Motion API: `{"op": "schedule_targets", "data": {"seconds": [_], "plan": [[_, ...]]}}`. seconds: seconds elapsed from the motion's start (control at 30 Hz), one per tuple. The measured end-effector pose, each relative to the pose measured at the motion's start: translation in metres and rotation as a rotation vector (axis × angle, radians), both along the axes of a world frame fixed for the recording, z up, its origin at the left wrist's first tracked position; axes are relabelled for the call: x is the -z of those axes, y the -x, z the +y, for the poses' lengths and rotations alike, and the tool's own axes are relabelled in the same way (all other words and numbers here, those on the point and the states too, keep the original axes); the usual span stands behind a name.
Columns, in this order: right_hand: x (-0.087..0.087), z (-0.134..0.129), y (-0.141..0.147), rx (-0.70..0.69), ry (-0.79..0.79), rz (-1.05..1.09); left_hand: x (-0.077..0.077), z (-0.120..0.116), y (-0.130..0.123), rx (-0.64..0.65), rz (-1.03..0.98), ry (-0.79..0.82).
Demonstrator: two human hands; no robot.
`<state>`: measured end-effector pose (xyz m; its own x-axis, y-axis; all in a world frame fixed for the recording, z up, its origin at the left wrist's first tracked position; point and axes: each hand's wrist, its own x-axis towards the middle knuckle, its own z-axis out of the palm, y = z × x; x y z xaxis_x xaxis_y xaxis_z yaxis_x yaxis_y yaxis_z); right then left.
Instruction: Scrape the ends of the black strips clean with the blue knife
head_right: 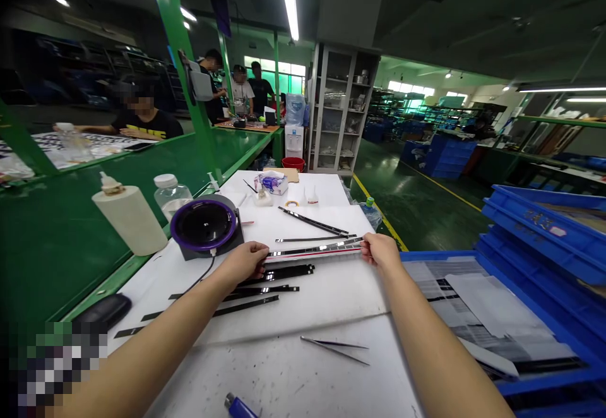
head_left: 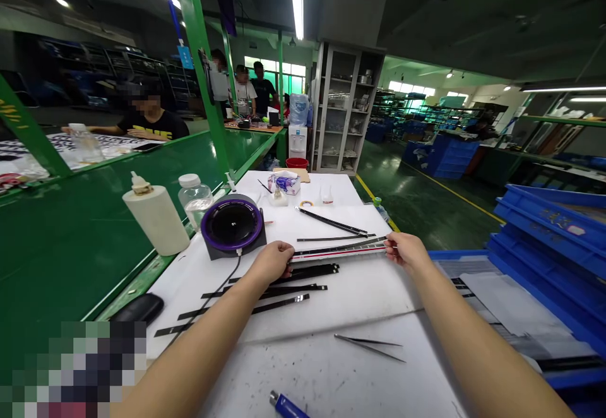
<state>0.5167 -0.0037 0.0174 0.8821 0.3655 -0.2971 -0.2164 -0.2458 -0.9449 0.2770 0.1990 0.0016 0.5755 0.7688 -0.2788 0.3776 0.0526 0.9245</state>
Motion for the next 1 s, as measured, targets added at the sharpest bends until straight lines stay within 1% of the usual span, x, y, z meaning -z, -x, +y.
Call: {"op": "schedule_targets", "data": {"seconds": [0.13,0.3,0.5,0.67,0.8,0.87,0.93,1.0], "plan": [[0.005,-0.004,-0.001,-0.027,0.027,-0.001,-0.003,-0.002,0.002,0.015,-0.002,0.010],[0.016,-0.009,-0.004,-0.064,0.086,-0.032,-0.005,-0.004,0.004,0.021,0.009,0.006],[0.031,-0.012,-0.018,-0.060,0.175,-0.089,-0.007,-0.009,0.006,0.017,0.039,-0.054],[0.037,-0.015,-0.025,-0.040,0.194,-0.087,-0.010,-0.011,0.007,0.019,0.071,-0.117],[0.037,-0.014,-0.024,-0.058,0.173,-0.061,-0.011,-0.011,0.006,0.015,0.070,-0.121],[0.036,-0.013,-0.020,-0.058,0.138,-0.064,-0.013,-0.011,0.005,0.010,0.061,-0.115],[0.034,-0.013,-0.014,-0.046,0.071,-0.092,-0.019,-0.011,0.007,0.000,0.047,-0.134],[0.029,-0.014,-0.003,-0.018,-0.037,-0.142,-0.029,-0.013,0.013,-0.012,0.030,-0.175]]}}
